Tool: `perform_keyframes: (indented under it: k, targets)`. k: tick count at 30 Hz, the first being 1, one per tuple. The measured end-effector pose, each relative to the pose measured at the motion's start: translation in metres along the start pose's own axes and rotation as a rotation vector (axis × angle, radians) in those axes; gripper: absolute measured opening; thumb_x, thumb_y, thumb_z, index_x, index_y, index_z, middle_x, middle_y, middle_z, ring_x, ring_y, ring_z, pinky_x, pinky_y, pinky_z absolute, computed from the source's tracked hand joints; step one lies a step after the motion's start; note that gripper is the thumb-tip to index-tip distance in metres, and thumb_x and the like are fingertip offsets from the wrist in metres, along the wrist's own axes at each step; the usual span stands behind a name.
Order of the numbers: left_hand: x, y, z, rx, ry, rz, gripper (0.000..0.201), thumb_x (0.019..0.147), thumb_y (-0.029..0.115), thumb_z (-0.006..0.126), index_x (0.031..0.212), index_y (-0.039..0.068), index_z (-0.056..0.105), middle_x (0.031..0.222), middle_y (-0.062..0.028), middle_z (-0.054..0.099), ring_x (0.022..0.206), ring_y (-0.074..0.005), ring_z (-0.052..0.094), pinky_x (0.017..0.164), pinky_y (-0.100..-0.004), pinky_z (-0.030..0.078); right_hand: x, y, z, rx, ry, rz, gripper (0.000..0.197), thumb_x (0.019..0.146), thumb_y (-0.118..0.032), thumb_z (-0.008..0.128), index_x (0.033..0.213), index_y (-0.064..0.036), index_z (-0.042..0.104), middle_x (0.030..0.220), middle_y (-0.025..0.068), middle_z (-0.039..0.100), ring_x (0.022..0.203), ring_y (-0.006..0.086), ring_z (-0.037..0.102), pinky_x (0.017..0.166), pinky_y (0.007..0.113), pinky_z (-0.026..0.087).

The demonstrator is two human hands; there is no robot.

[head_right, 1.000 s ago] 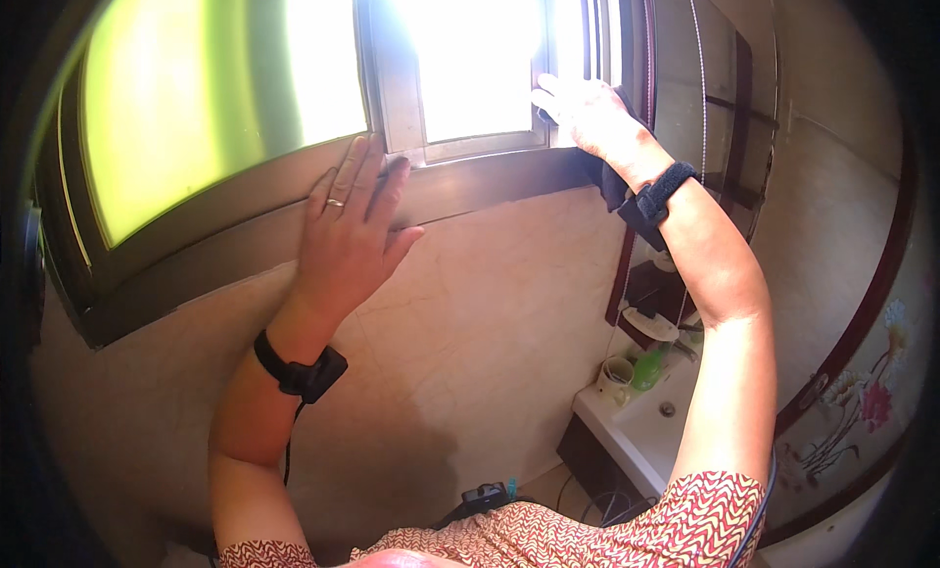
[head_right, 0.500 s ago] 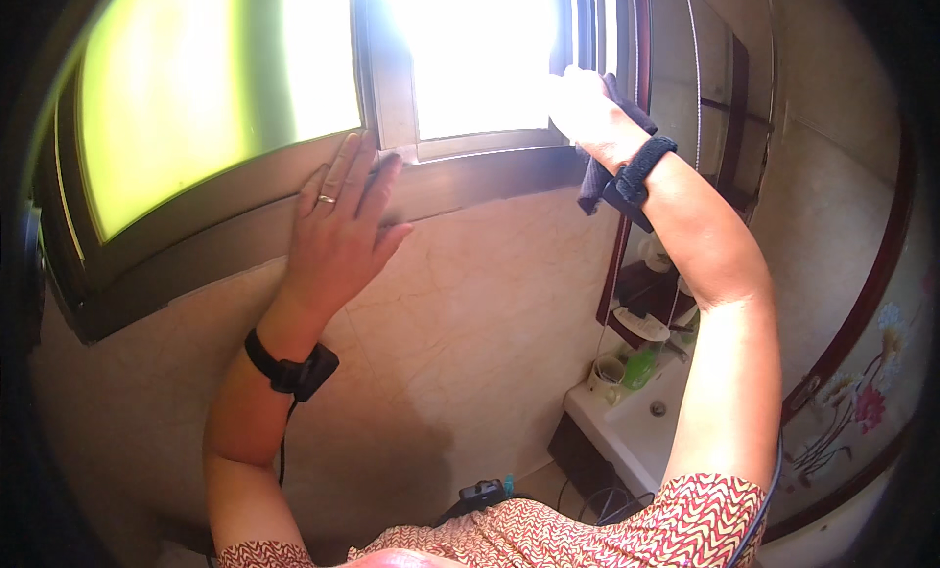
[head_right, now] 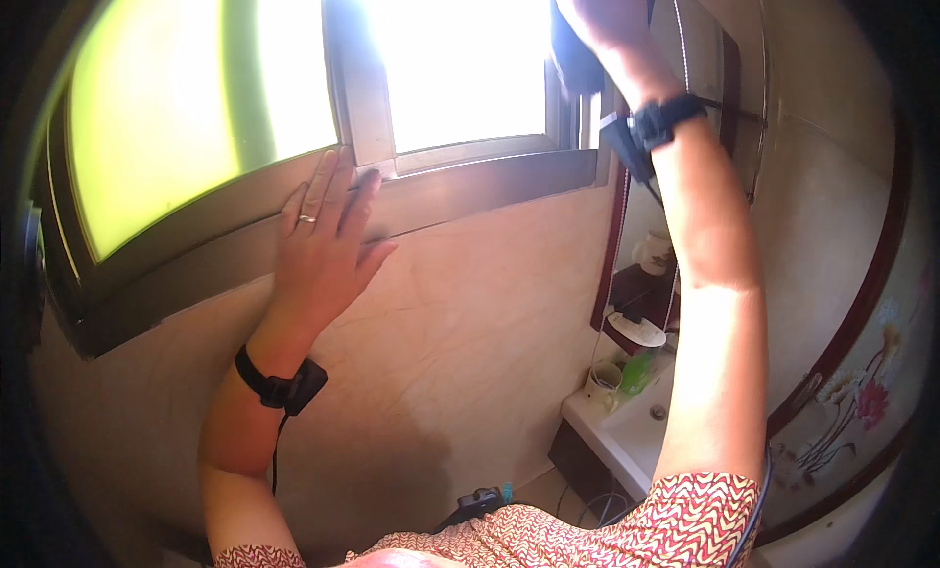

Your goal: The person wipes the tiled walls and fixtures of a bathroom using a black cloth. They clean the shower area, including the shower head and pipe, and then move to wipe the window frame and glass.

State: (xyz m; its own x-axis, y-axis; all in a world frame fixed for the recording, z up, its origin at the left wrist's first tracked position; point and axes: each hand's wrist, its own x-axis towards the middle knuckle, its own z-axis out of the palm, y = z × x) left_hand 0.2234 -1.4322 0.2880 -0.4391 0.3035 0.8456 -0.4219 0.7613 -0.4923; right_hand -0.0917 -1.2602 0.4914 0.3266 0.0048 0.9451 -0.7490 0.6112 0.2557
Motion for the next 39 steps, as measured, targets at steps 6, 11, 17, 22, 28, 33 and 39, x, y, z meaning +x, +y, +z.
perform_keyframes:
  k: [6, 11, 17, 22, 28, 33, 39]
  targets:
    - [0.002, 0.000, -0.006, 0.004, -0.007, 0.008, 0.067, 0.077, 0.041, 0.072, 0.134, 0.012, 0.052, 0.142, -0.0132, 0.046, 0.136, -0.0255, 0.039, 0.108, -0.0409, 0.032, -0.007, 0.025, 0.021, -0.007, -0.142, 0.133, 0.024, 0.088, -0.019, 0.060, 0.110, -0.0112, 0.067, 0.118, 0.0079, 0.058, 0.110, 0.0336, 0.045, 0.096, 0.042, 0.042]
    - [0.003, 0.000, -0.007, -0.005, 0.002, 0.014, 0.066, 0.077, 0.040, 0.072, 0.133, 0.012, 0.052, 0.142, -0.0131, 0.047, 0.135, -0.0258, 0.041, 0.107, -0.0407, 0.033, -0.044, 0.025, 0.015, -0.134, -0.195, 0.060, 0.026, 0.089, -0.021, 0.060, 0.112, -0.0099, 0.066, 0.127, 0.0075, 0.055, 0.124, 0.0353, 0.035, 0.104, 0.042, 0.037]
    - [-0.003, 0.000, -0.004, 0.019, 0.009, 0.024, 0.064, 0.079, 0.040, 0.072, 0.132, 0.012, 0.053, 0.142, -0.0130, 0.046, 0.135, -0.0252, 0.040, 0.107, -0.0408, 0.033, -0.128, -0.004, -0.014, -0.217, -0.409, -0.164, 0.029, 0.089, -0.023, 0.061, 0.114, -0.0083, 0.065, 0.137, 0.0070, 0.051, 0.141, 0.0372, 0.024, 0.114, 0.043, 0.030]
    - [-0.003, 0.001, -0.005, -0.004, -0.002, 0.019, 0.064, 0.079, 0.041, 0.071, 0.132, 0.011, 0.053, 0.143, -0.0133, 0.045, 0.137, -0.0253, 0.038, 0.107, -0.0412, 0.033, -0.147, -0.020, -0.040, -0.156, -0.573, -0.081, 0.019, 0.090, -0.024, 0.060, 0.095, -0.0084, 0.068, 0.119, 0.0078, 0.062, 0.122, 0.0366, 0.048, 0.089, 0.040, 0.055]
    - [-0.001, -0.002, -0.005, -0.044, -0.001, 0.011, 0.068, 0.078, 0.038, 0.073, 0.135, 0.009, 0.050, 0.146, -0.0144, 0.041, 0.137, -0.0276, 0.037, 0.108, -0.0430, 0.032, -0.109, -0.085, -0.074, 0.287, -0.478, 0.131, 0.035, 0.095, -0.036, 0.055, 0.108, -0.0065, 0.068, 0.103, 0.0154, 0.067, 0.100, 0.0344, 0.059, 0.086, 0.045, 0.050]
    - [-0.008, -0.006, -0.002, -0.044, -0.027, 0.017, 0.071, 0.077, 0.035, 0.074, 0.139, 0.010, 0.048, 0.147, -0.0142, 0.040, 0.137, -0.0288, 0.037, 0.108, -0.0438, 0.031, -0.108, -0.145, -0.086, 0.589, -0.772, 0.101, 0.058, 0.096, -0.053, 0.044, 0.124, -0.0045, 0.060, 0.121, 0.0177, 0.062, 0.114, 0.0347, 0.057, 0.099, 0.042, 0.044]
    - [-0.003, -0.005, -0.004, -0.031, -0.028, 0.037, 0.069, 0.079, 0.035, 0.072, 0.139, 0.012, 0.047, 0.148, -0.0137, 0.041, 0.136, -0.0285, 0.038, 0.107, -0.0435, 0.032, -0.119, -0.053, -0.034, 0.403, -0.867, 0.020, 0.049, 0.095, -0.051, 0.044, 0.118, -0.0137, 0.065, 0.114, 0.0154, 0.065, 0.106, 0.0333, 0.061, 0.095, 0.041, 0.047]
